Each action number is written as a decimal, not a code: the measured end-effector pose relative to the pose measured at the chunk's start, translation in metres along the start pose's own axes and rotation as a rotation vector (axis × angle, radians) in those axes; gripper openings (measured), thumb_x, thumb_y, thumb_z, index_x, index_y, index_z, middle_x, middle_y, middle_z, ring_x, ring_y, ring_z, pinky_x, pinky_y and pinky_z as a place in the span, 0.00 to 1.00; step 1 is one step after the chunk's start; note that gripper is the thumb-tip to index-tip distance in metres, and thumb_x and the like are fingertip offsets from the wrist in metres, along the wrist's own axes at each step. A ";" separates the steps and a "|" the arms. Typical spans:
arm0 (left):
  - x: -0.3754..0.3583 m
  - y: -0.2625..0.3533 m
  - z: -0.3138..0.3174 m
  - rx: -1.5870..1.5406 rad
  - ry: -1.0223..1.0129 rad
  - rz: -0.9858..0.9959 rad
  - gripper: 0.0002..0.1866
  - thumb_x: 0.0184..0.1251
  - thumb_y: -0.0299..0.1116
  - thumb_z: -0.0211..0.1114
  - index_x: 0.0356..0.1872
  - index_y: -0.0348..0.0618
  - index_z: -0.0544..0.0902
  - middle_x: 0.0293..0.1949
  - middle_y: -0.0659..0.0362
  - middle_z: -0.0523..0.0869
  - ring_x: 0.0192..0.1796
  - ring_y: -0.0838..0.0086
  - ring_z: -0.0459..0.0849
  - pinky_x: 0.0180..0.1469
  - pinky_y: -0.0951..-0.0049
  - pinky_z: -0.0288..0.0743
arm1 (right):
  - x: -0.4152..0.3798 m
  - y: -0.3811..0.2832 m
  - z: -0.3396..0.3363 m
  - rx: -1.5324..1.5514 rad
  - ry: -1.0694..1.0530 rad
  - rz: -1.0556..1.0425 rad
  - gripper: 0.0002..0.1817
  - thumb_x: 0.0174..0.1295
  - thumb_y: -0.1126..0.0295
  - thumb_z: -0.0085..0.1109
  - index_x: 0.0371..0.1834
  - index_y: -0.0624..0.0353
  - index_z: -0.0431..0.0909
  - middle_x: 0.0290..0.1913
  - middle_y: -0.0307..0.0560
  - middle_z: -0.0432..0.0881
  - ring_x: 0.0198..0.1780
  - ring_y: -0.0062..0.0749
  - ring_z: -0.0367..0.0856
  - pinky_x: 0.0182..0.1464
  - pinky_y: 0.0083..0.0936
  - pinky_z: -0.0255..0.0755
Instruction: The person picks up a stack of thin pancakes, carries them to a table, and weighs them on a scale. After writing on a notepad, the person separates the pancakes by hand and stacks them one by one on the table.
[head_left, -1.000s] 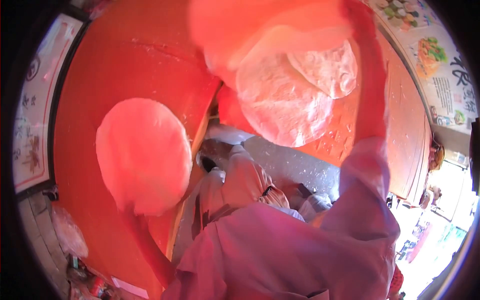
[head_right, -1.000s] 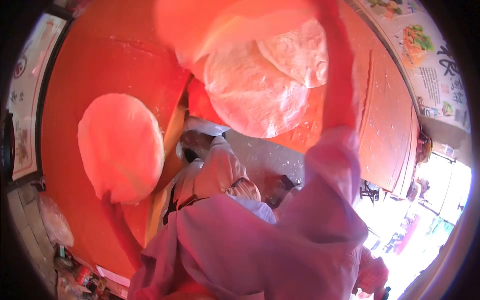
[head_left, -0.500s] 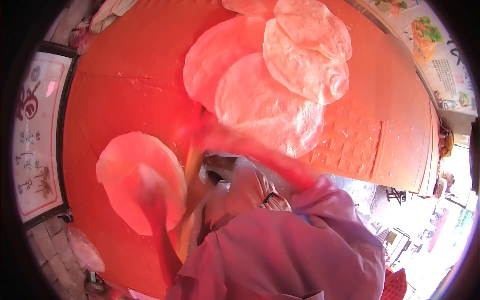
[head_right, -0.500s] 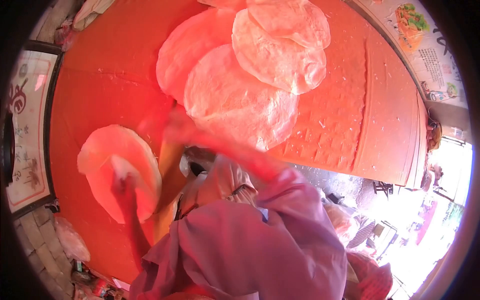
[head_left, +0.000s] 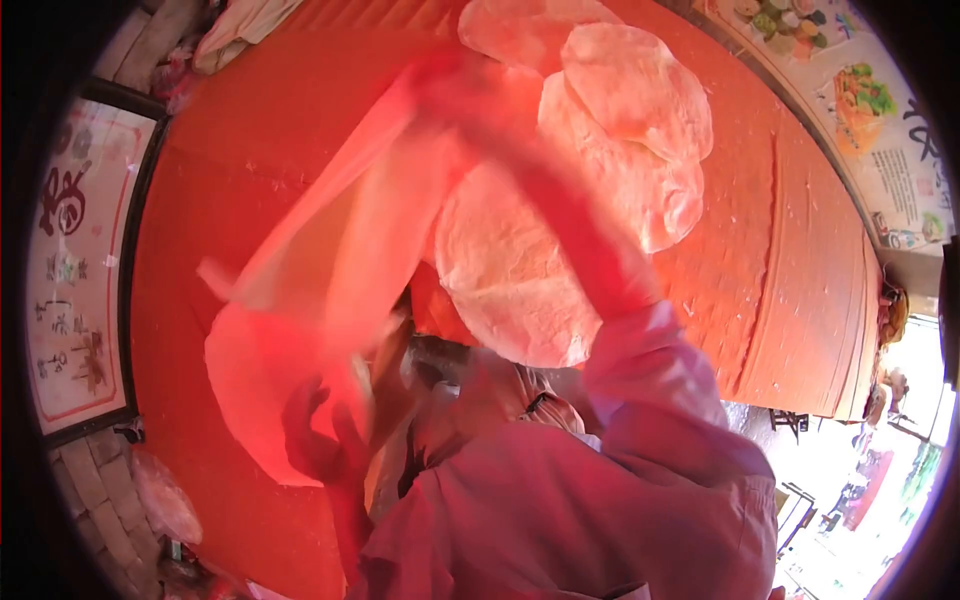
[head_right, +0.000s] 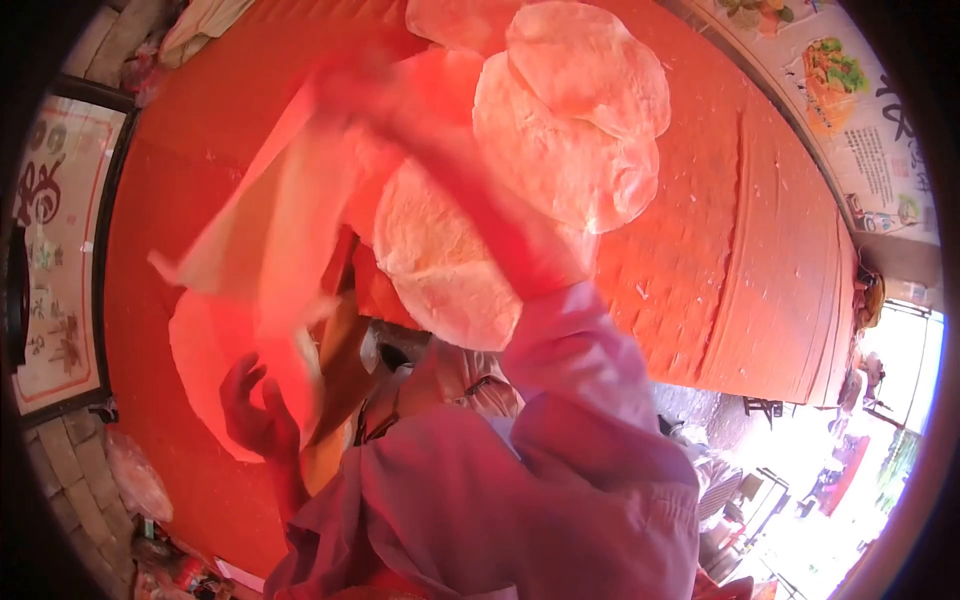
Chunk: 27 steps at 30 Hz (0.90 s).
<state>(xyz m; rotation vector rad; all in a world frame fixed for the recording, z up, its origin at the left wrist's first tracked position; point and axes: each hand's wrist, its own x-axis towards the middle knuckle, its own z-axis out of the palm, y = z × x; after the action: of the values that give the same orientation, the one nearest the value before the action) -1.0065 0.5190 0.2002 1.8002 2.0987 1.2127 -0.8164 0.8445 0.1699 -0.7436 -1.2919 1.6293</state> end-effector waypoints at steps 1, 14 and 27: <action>0.001 0.000 0.002 -0.045 -0.008 -0.011 0.17 0.62 0.22 0.57 0.53 0.34 0.76 0.47 0.51 0.81 0.47 0.65 0.83 0.46 0.69 0.79 | 0.014 -0.025 -0.040 0.030 -0.007 -0.053 0.14 0.57 0.64 0.57 0.44 0.59 0.80 0.31 0.40 0.81 0.30 0.24 0.78 0.31 0.22 0.71; 0.009 -0.043 0.077 -0.203 -0.344 -0.402 0.18 0.61 0.27 0.62 0.53 0.36 0.76 0.48 0.51 0.81 0.47 0.67 0.82 0.46 0.71 0.78 | -0.084 -0.069 -0.335 -0.800 0.760 0.292 0.11 0.57 0.63 0.61 0.38 0.57 0.83 0.20 0.37 0.77 0.18 0.18 0.73 0.17 0.16 0.63; 0.032 -0.110 0.200 0.353 -0.208 0.106 0.25 0.63 0.41 0.59 0.56 0.32 0.74 0.57 0.41 0.74 0.59 0.47 0.72 0.60 0.53 0.68 | -0.051 -0.148 -0.458 -0.200 0.620 0.068 0.21 0.60 0.67 0.57 0.57 0.60 0.76 0.40 0.35 0.81 0.34 0.16 0.75 0.32 0.18 0.70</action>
<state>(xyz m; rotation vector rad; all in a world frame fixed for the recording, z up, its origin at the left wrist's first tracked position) -0.9886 0.6469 0.0095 2.0980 2.2258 0.6643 -0.3577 0.9969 0.1830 -1.3045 -0.9830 1.1820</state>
